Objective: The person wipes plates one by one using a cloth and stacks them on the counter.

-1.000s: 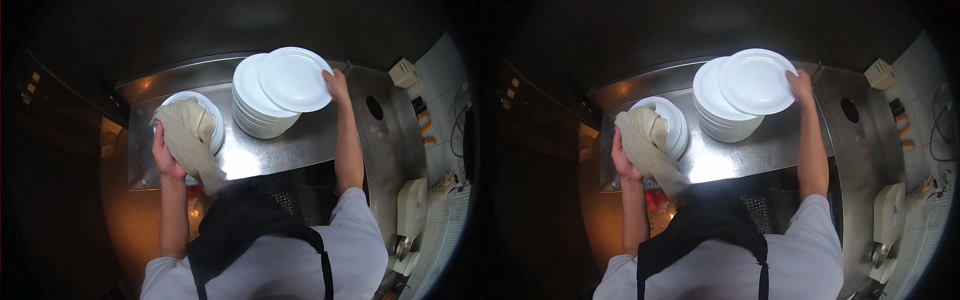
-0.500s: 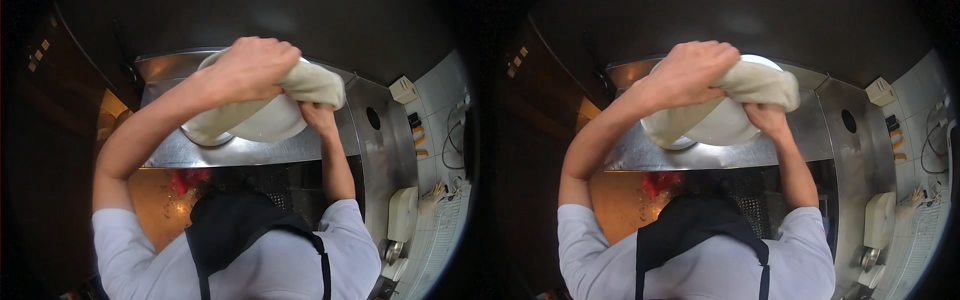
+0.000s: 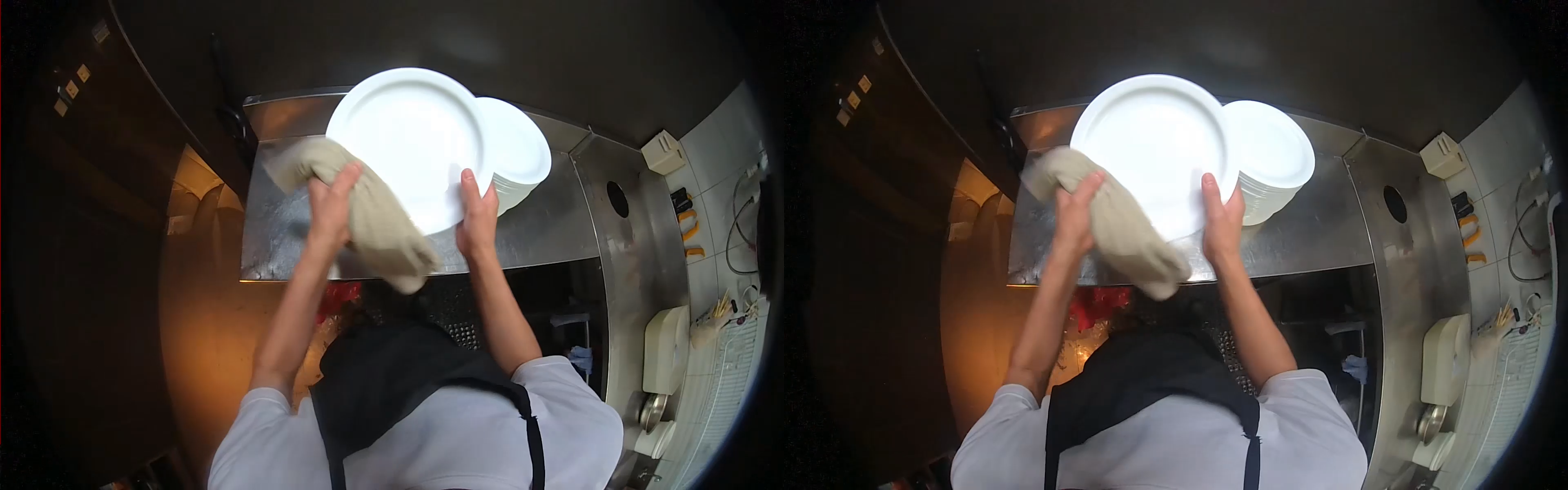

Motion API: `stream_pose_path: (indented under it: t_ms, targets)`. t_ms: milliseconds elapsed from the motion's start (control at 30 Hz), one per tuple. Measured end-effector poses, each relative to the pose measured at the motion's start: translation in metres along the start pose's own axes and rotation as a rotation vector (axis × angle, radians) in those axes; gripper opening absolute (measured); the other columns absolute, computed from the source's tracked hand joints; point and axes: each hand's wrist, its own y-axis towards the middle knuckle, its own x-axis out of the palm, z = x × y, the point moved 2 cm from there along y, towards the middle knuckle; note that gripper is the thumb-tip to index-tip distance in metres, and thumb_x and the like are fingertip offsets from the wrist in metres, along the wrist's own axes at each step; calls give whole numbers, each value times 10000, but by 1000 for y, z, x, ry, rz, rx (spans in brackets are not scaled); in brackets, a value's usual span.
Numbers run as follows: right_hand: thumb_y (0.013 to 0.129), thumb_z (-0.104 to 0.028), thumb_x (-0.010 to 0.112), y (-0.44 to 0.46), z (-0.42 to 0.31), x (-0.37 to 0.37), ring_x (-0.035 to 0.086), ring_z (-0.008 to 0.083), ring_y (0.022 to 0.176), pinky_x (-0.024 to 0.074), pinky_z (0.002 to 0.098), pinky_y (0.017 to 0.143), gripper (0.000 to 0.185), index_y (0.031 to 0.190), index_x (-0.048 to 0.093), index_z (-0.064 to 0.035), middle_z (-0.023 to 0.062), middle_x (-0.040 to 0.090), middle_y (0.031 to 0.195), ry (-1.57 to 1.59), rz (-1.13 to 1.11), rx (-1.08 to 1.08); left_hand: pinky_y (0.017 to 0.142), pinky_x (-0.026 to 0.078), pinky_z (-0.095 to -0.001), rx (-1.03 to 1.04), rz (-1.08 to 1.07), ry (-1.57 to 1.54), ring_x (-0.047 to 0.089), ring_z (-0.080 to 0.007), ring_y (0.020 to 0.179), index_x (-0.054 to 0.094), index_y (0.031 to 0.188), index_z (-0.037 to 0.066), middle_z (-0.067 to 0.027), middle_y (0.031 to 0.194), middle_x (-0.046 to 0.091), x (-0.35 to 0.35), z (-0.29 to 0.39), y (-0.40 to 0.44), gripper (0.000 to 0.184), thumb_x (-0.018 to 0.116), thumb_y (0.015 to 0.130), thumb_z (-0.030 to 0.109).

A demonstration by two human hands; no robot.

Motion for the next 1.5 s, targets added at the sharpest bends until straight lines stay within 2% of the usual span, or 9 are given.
stream_pose_path:
  t_ms: [100, 267, 433, 633, 733, 933, 1067, 1267, 1500]
  targets:
    - [944, -261, 590, -1, -15, 8, 617, 168, 823, 499, 290, 753, 405, 1172, 559, 72, 104, 654, 991, -119, -133, 61, 858, 483, -293, 21, -147, 267, 618, -176, 928, 598, 1081, -37, -74, 1039, 642, -5, 56, 6, 313, 664, 839, 150]
    - [958, -270, 560, -35, 13, 63, 595, 133, 889, 487, 285, 783, 419, 1194, 539, 75, 103, 635, 1046, -96, 233, -104, 899, 450, -292, 314, 346, -264, 568, -163, 1036, 589, 1131, -44, -89, 1118, 617, 36, 28, -42, 357, 677, 831, 129]
    - [965, -247, 537, -31, -6, 33, 563, 178, 1021, 439, 306, 889, 419, 1232, 511, 75, 140, 603, 1127, -158, -179, 36, 850, 468, -291, 118, -55, 95, 603, -163, 903, 620, 1067, -38, -75, 1004, 652, -27, 80, -16, 299, 676, 833, 139]
    - [965, -231, 528, -37, -6, 74, 574, 178, 972, 452, 296, 843, 373, 1193, 528, 65, 141, 618, 1093, -181, -3, -180, 904, 458, -299, 136, 465, -303, 573, -164, 1016, 550, 1178, -21, -90, 1110, 608, 16, 13, -71, 368, 647, 851, 117]
    - [965, -228, 528, -43, -3, 65, 607, 171, 877, 484, 306, 771, 364, 1158, 541, 79, 136, 652, 1006, -247, -27, -212, 972, 437, -386, -234, -2, -327, 552, -237, 1088, 460, 1312, 12, -120, 1200, 560, -18, 12, -81, 496, 644, 873, 150]
    - [946, -230, 554, -68, 23, 13, 618, 146, 807, 494, 321, 741, 325, 1092, 615, 54, 102, 678, 920, -606, -532, 205, 1051, 393, -481, -417, -403, -716, 527, -332, 1188, 474, 1317, 19, -202, 1308, 517, -69, 52, -58, 769, 450, 870, 644]
    - [942, -263, 567, -103, 75, 16, 614, 136, 798, 487, 291, 719, 354, 1091, 627, 52, 93, 683, 885, -440, -609, 487, 1003, 436, -487, -503, -204, -933, 557, -341, 1136, 484, 1295, -10, -206, 1268, 543, -84, -45, -99, 699, 441, 908, 571]
    - [921, -177, 570, -88, 135, -51, 624, 161, 737, 494, 328, 668, 288, 1044, 647, 71, 124, 684, 875, -512, -79, 457, 982, 454, -487, -430, 88, -726, 569, -343, 1115, 491, 1278, -27, -208, 1251, 553, -151, -110, -112, 672, 432, 922, 540]
    - [902, -179, 564, -30, 150, -81, 656, 277, 865, 489, 375, 774, 324, 1068, 627, 92, 229, 677, 959, -700, 68, 271, 952, 478, -466, -458, 26, -824, 572, -361, 1110, 478, 1258, -76, -239, 1231, 552, -149, -64, -132, 622, 404, 948, 458]
